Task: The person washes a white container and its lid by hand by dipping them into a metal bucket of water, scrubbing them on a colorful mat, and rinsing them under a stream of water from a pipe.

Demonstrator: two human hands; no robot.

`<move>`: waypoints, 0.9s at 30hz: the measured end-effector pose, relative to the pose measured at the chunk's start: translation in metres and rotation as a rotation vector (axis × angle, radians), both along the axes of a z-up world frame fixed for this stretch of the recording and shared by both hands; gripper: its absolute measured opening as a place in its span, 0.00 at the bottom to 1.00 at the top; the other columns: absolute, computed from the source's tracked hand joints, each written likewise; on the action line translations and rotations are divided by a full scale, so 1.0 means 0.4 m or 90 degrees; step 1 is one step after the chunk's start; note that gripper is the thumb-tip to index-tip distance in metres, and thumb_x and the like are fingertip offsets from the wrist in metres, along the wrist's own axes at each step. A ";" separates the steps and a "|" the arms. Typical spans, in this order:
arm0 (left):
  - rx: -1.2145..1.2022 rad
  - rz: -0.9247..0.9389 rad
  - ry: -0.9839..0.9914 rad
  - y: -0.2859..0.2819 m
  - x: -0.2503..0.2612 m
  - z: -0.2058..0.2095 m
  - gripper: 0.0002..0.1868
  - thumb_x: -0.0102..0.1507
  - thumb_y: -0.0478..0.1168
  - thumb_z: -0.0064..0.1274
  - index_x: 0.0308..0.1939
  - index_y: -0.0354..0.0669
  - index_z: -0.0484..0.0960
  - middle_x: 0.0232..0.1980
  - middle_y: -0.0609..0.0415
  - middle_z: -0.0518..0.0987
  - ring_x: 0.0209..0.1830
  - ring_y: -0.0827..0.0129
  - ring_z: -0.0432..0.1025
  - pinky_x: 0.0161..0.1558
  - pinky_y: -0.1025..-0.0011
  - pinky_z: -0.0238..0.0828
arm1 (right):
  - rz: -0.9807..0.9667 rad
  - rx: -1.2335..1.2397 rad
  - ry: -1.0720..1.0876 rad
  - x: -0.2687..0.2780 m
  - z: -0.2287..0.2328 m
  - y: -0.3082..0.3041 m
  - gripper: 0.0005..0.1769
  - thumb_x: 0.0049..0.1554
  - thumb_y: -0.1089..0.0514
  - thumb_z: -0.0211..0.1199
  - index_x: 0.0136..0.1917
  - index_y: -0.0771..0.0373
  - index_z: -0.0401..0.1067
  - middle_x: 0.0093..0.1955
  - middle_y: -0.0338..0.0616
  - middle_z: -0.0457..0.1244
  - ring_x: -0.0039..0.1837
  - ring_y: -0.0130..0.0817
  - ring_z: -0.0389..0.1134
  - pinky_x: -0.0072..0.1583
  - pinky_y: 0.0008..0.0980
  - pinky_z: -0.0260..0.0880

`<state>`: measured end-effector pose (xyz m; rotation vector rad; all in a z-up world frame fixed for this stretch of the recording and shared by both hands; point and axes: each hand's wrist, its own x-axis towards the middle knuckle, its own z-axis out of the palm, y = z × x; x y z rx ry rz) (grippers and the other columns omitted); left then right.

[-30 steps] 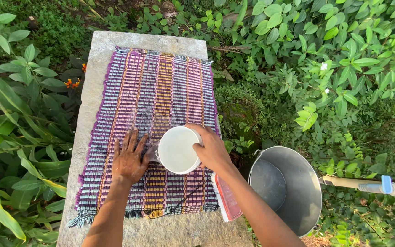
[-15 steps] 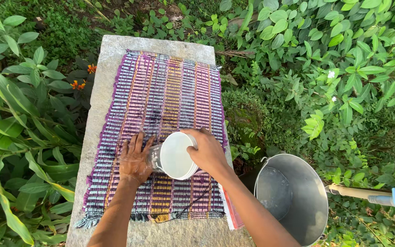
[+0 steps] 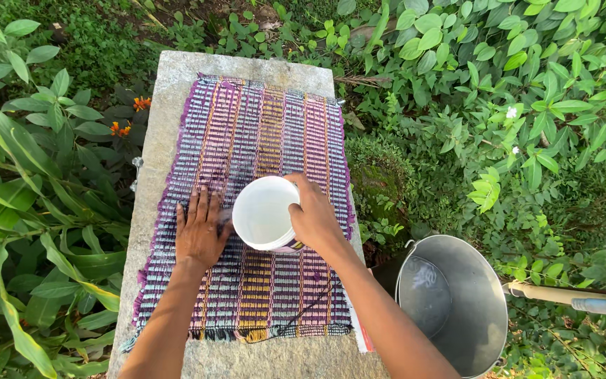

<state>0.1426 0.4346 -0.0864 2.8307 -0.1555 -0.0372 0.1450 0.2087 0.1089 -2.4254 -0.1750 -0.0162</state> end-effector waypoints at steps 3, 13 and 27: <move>-0.074 -0.005 -0.037 0.009 0.015 -0.019 0.33 0.67 0.53 0.46 0.74 0.45 0.64 0.81 0.45 0.58 0.82 0.50 0.49 0.77 0.49 0.40 | -0.125 0.202 0.311 0.004 -0.013 0.000 0.29 0.55 0.70 0.47 0.69 0.57 0.57 0.53 0.55 0.66 0.37 0.47 0.74 0.37 0.41 0.77; -1.391 0.322 0.323 -0.017 -0.064 0.183 0.34 0.65 0.53 0.47 0.73 0.45 0.67 0.66 0.50 0.78 0.63 0.57 0.74 0.63 0.54 0.70 | -0.125 0.817 0.434 -0.044 -0.212 0.010 0.36 0.51 0.72 0.46 0.72 0.52 0.56 0.54 0.50 0.61 0.38 0.32 0.64 0.31 0.29 0.62; -1.223 0.374 0.418 -0.063 -0.078 0.299 0.52 0.53 0.47 0.53 0.81 0.68 0.49 0.65 0.52 0.77 0.60 0.57 0.74 0.59 0.47 0.71 | -0.074 -0.198 0.021 0.023 -0.467 -0.135 0.20 0.65 0.49 0.51 0.68 0.56 0.67 0.75 0.50 0.60 0.74 0.47 0.62 0.73 0.56 0.61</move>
